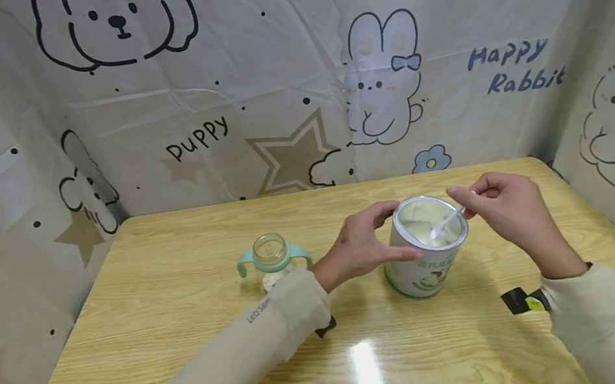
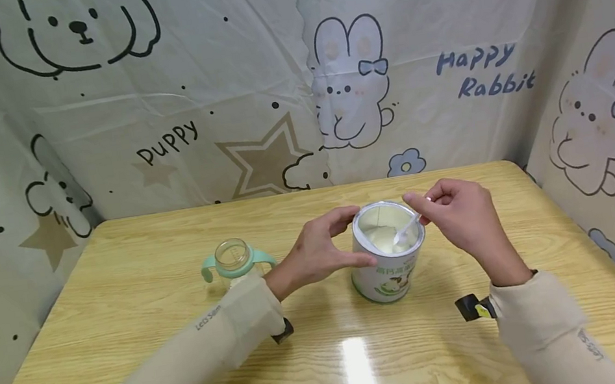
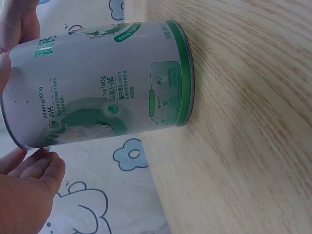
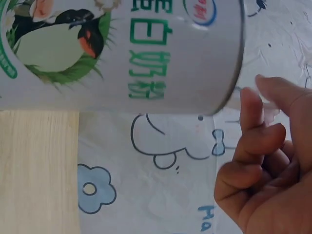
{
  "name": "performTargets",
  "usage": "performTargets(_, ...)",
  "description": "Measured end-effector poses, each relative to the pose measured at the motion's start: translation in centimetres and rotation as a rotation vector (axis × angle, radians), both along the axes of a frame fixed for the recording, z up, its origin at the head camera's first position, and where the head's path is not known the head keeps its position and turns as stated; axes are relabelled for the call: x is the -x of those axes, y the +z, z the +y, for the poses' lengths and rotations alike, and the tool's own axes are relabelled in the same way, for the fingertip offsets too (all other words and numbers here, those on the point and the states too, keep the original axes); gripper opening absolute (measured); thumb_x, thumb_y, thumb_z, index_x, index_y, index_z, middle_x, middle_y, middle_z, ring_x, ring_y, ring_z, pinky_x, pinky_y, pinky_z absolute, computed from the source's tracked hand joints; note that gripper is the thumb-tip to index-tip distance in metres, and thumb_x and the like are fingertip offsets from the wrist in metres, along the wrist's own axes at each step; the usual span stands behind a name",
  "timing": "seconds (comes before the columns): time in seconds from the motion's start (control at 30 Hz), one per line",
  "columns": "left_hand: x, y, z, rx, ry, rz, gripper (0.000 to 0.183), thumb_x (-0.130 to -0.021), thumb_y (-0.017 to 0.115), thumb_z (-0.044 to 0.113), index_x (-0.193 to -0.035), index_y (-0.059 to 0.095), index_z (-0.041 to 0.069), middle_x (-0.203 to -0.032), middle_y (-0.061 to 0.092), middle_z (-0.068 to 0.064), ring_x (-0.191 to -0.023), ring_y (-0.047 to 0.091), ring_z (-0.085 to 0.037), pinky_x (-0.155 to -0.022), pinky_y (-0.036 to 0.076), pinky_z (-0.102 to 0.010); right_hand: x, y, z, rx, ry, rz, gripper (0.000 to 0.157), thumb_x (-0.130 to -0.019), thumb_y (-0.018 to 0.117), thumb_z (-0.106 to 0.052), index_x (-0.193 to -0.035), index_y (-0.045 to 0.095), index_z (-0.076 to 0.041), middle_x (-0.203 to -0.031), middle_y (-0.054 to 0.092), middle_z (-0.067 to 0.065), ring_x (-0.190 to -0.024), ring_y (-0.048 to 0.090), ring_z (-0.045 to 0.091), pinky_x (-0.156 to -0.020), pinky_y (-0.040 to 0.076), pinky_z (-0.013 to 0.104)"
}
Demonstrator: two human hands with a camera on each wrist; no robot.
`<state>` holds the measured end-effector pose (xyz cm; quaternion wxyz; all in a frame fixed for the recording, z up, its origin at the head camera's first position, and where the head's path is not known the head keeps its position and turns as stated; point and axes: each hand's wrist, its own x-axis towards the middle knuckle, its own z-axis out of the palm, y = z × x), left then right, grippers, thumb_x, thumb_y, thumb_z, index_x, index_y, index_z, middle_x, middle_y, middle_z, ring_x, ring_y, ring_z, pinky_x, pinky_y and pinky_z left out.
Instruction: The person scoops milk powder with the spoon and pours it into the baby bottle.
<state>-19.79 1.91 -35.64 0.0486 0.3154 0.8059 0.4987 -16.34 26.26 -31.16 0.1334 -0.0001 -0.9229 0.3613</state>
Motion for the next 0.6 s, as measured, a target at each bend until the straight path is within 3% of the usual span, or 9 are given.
performTargets(0.2,0.0,-0.1,0.3,-0.029,0.022,-0.029,0.077,-0.072,0.093,0.024,-0.138,0.056,0.009,-0.137,0.060,-0.004,-0.127,0.054,-0.012,-0.105,0.045,-0.027,0.4,0.0,-2.0,-0.114,0.007,0.076,0.040,-0.091,0.075,-0.039,-0.075,0.065,-0.004,-0.069,0.071,0.008,-0.059,0.054,0.019,-0.044,0.038,0.028)
performTargets(0.4,-0.1,-0.1,0.4,-0.036,0.029,-0.052,0.078,-0.072,0.093,0.024,-0.139,0.056,0.008,-0.137,0.060,-0.006,-0.127,0.054,-0.012,-0.102,0.047,-0.024,0.9,-0.1,-3.8,-0.258,0.039,0.156,0.030,-0.090,0.076,-0.023,-0.068,0.064,-0.006,-0.059,0.064,0.003,-0.050,0.047,0.019,-0.044,0.035,0.030)
performTargets(0.6,-0.1,-0.2,0.4,-0.013,0.043,-0.059,0.079,-0.073,0.092,0.027,-0.140,0.055,0.011,-0.140,0.057,0.000,-0.129,0.053,-0.012,-0.100,0.047,-0.022,1.3,0.2,-5.1,-0.272,0.142,0.118,0.024,-0.093,0.072,-0.021,-0.076,0.069,-0.004,-0.066,0.066,0.005,-0.056,0.052,0.019,-0.047,0.037,0.030)
